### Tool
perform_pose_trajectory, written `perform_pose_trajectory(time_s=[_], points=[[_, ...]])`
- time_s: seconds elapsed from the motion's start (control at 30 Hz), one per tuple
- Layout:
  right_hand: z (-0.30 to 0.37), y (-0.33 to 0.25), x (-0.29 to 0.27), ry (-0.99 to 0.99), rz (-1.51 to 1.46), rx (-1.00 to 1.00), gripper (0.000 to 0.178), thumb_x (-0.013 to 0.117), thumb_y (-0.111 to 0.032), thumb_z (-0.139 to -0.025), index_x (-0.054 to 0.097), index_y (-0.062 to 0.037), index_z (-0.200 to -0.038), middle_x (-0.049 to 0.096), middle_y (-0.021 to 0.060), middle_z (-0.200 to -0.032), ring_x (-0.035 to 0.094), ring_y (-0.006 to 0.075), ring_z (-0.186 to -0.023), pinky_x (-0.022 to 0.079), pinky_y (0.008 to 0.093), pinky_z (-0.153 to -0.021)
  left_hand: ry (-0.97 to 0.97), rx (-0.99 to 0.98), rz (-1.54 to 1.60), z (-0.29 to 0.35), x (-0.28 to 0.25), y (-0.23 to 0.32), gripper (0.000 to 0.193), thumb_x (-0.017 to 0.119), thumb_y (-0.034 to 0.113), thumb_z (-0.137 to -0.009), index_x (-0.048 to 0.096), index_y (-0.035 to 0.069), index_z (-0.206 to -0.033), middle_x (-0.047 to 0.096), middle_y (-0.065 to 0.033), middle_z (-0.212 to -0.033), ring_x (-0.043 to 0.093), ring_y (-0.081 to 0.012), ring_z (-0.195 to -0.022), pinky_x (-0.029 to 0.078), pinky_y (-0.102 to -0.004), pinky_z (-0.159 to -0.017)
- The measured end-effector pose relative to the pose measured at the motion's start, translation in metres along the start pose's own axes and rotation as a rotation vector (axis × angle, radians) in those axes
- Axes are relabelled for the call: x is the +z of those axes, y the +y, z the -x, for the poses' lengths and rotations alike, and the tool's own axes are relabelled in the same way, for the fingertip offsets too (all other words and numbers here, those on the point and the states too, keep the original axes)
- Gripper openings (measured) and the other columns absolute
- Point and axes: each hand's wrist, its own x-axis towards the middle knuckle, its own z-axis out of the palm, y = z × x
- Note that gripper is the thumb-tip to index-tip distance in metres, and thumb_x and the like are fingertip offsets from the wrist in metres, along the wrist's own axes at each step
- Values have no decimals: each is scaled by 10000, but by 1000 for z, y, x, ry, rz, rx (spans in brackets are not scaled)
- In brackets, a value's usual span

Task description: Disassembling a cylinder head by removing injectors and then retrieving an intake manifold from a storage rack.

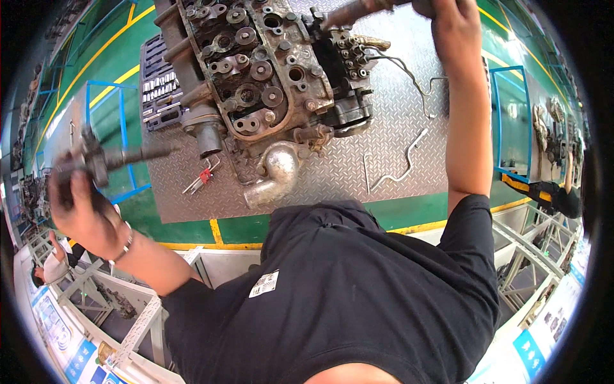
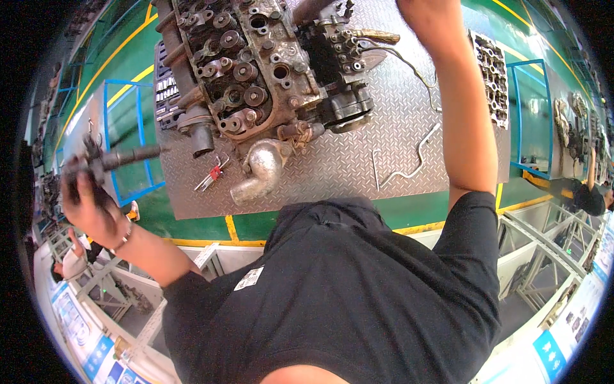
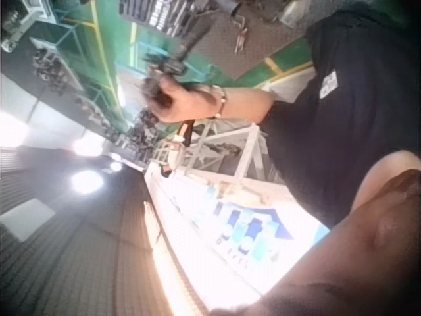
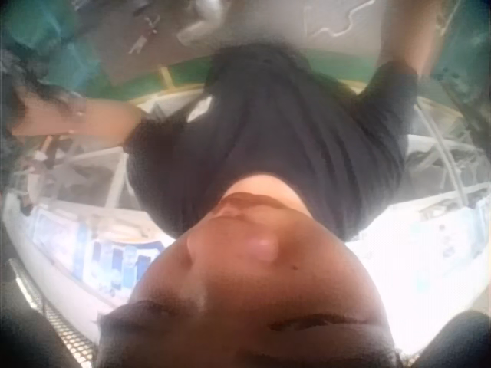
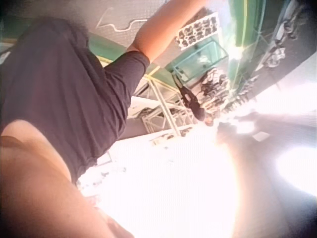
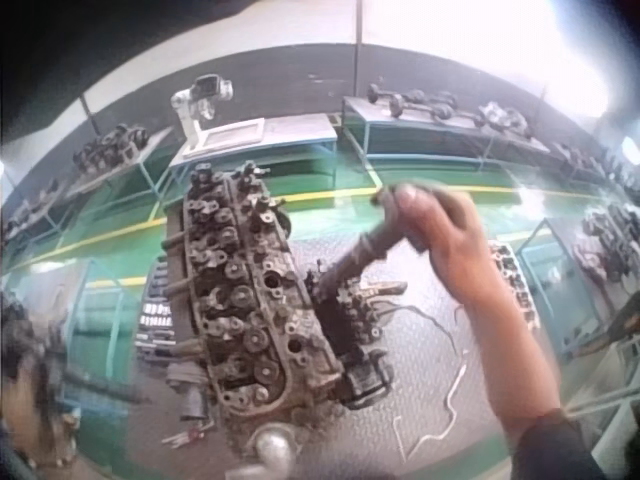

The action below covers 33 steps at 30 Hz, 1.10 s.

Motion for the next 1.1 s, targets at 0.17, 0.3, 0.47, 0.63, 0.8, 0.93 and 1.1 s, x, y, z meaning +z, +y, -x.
perform_pose_trajectory(time_s=[0.17,0.3,0.47,0.63,0.8,0.93,1.1], points=[[60,16,-6,-80,-3,232,372,644,-286,-963,659,-16,-1218,689,48,-991,638,124,-916,501,246,-794,-335,318,-27,-51,135,29,245,740,23,-841,710,-67,-1067,729,-112,-1009,685,-184,-928,525,-293,-888],[95,17,-15,-80,-155,171,326,651,-270,-965,684,5,-1136,667,5,-843,576,53,-754,480,214,-667,-496,260,-169,-43,229,25,384,770,12,-796,644,-80,-1147,707,-117,-1008,685,-152,-858,570,-270,-754],[105,20,-40,-44,-93,81,296,647,-240,-958,692,6,-1116,684,26,-869,593,68,-778,491,231,-698,-527,117,-257,-48,280,0,331,799,8,-755,690,-86,-1054,726,-84,-856,678,-118,-733,546,-251,-665],[107,29,-50,-34,-53,195,299,653,-241,-955,690,11,-1112,681,28,-876,593,69,-783,491,232,-703,-613,223,-415,-48,285,-25,380,825,122,-761,710,-45,-1083,744,-100,-922,684,-115,-795,535,-256,-740],[107,37,-43,-46,-124,283,305,662,-241,-952,685,16,-1115,670,26,-852,586,62,-760,485,225,-675,-690,324,-532,-44,288,-32,411,822,91,-692,706,-39,-1064,742,-171,-910,714,-204,-793,548,-321,-721],[105,41,-36,-77,-122,252,321,665,-245,-952,675,22,-1129,661,26,-839,580,59,-747,483,225,-660,-856,468,-667,-43,288,-40,414,842,267,-756,731,42,-1085,748,-123,-933,694,-133,-807,527,-283,-763],[104,42,-33,-72,-116,256,328,672,-247,-948,676,26,-1129,661,25,-845,581,60,-759,483,226,-670,-832,431,-623,-43,282,-53,388,831,236,-764,731,56,-1093,748,-130,-946,698,-147,-819,526,-289,-779]])
